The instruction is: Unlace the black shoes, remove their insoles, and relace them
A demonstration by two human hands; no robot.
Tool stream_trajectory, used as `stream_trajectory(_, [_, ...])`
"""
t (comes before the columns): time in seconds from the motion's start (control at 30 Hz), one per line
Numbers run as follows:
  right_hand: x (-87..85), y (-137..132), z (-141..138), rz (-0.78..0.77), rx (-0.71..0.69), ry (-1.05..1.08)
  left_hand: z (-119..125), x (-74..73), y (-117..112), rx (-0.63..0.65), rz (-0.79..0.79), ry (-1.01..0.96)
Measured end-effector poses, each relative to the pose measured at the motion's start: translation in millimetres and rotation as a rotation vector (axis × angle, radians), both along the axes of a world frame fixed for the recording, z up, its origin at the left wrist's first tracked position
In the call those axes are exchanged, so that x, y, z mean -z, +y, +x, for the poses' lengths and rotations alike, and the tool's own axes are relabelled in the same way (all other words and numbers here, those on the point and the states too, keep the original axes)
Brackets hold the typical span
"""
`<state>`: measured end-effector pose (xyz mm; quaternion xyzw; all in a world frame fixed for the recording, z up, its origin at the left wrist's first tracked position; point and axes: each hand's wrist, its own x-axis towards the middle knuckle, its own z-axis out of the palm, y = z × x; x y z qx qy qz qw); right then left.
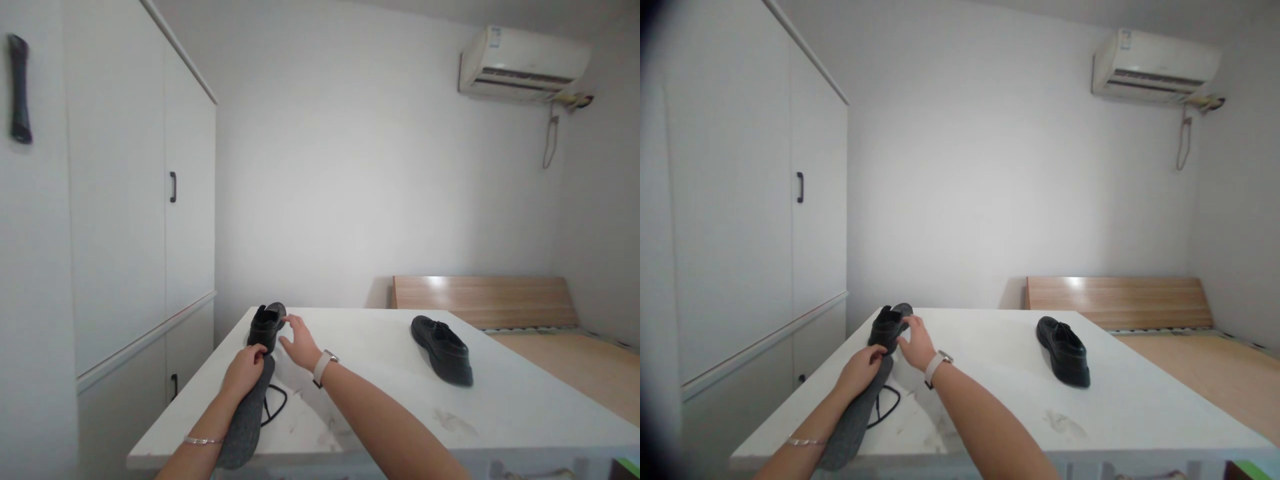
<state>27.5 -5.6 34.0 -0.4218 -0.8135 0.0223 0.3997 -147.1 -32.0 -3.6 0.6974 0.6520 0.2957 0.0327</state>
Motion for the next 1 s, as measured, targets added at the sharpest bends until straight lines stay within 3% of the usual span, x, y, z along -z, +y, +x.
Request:
stream_trajectory(0.13, [-18.3,-27,95,0.088,0.212,-0.073,1,2.1,0,0.015,0.021,0.033])
stream_trajectory(0.3, [-41.1,-60,227,0.159,0.633,-0.210,4,3.6,-6,0.033,0.045,0.068])
stream_trajectory(0.4, [-38.8,-76,291,0.091,0.817,-0.321,5,3.9,-9,0.030,0.049,0.081])
stream_trajectory(0.5, [-27.9,-85,332,-0.037,0.874,-0.420,6,4.0,-9,0.028,0.051,0.097])
stream_trajectory(0.6, [-18.3,-83,348,-0.063,0.866,-0.472,6,3.8,-9,0.031,0.054,0.113])
stream_trajectory(0.7, [-13.8,-76,342,-0.021,0.820,-0.468,6,3.3,-10,0.034,0.058,0.126])
stream_trajectory(1.0, [-7.5,-77,253,0.230,0.576,-0.309,4,7.2,-4,0.039,0.051,0.147])
